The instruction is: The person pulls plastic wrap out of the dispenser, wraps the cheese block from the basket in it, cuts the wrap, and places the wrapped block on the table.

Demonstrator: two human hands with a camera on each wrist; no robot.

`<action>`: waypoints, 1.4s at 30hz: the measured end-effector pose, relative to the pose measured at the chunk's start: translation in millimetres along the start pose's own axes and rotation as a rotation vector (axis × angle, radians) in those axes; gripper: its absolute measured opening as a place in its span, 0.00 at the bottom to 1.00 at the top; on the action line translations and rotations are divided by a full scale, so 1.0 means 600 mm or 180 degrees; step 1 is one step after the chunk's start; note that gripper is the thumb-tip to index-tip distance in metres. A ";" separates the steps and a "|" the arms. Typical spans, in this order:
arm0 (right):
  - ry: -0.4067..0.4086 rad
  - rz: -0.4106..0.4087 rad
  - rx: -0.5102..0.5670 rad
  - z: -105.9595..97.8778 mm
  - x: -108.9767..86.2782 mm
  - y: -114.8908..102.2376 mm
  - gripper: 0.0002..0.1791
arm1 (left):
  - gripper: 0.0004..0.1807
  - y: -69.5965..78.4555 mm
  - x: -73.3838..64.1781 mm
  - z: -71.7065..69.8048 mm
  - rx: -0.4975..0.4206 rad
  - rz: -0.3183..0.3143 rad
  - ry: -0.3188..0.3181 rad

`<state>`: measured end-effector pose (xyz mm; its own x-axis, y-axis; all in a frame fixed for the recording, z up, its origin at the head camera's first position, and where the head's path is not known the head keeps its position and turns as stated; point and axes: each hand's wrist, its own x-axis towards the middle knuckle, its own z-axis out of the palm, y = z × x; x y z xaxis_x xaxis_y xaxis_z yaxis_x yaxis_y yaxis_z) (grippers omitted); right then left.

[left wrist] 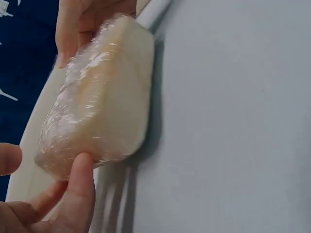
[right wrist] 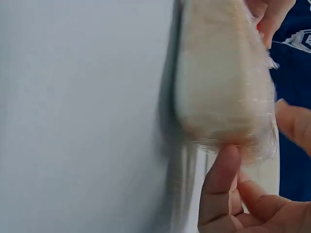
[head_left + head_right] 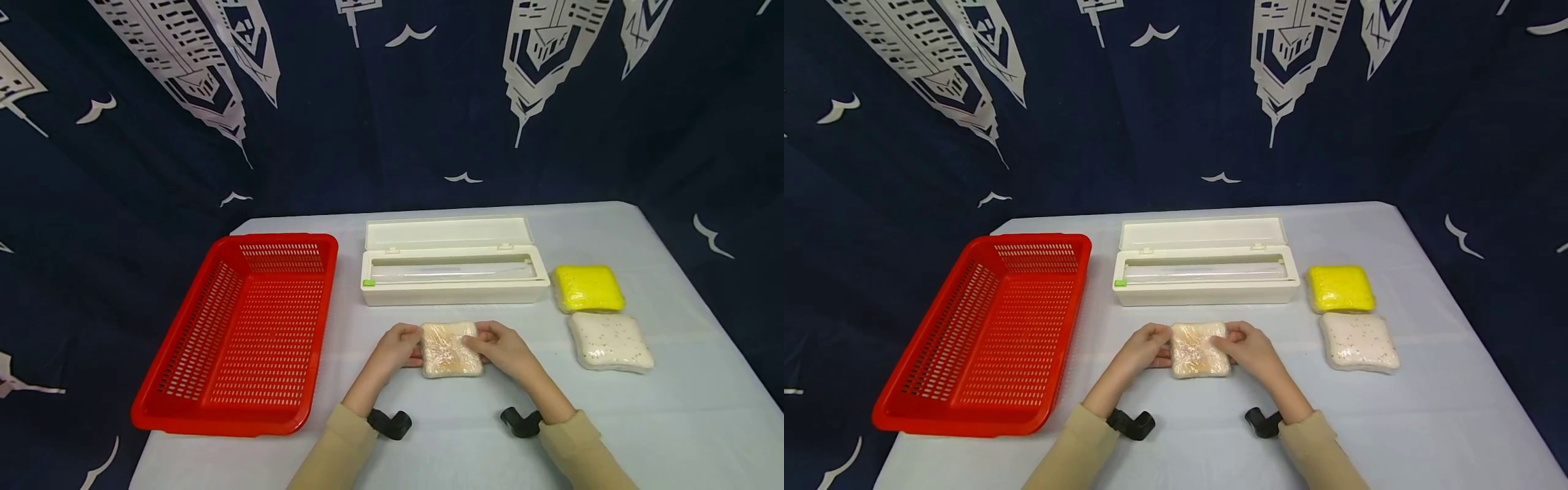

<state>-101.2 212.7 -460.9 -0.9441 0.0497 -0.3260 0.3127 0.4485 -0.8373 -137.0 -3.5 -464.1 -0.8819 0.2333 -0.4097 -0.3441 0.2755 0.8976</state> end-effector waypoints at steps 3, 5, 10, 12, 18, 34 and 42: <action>0.0162 -0.0106 0.0065 -0.008 -0.006 -0.006 0.31 | 0.20 0.011 -0.007 -0.005 -0.0017 0.0140 0.0036; 0.0287 -0.0212 0.0102 -0.015 -0.011 -0.011 0.29 | 0.20 0.018 -0.012 -0.008 -0.0005 0.0260 0.0068; 0.0446 -0.0385 -0.0034 -0.025 -0.023 -0.018 0.22 | 0.17 0.031 -0.027 -0.011 0.0109 0.0544 0.0121; 0.0491 -0.0400 -0.0118 -0.025 -0.028 -0.017 0.21 | 0.16 0.033 -0.033 -0.009 0.0230 0.0632 0.0201; 0.0514 -0.0357 -0.0156 -0.012 -0.039 -0.008 0.19 | 0.10 0.015 -0.039 -0.002 0.0438 0.0689 0.0429; 0.0301 -0.0624 -0.0275 0.017 -0.049 0.019 0.23 | 0.14 -0.032 -0.044 0.004 0.0530 0.0786 0.0260; -0.0034 -0.0760 -0.0402 0.006 -0.044 0.019 0.52 | 0.12 -0.016 -0.047 -0.030 0.0312 0.0897 0.1069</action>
<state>-72.6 213.2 -463.3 -0.9881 -0.0801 -0.1310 0.0651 0.5542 -0.8298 -114.8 -29.6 -458.0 -0.9981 0.0007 -0.0613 -0.0575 0.3356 0.9403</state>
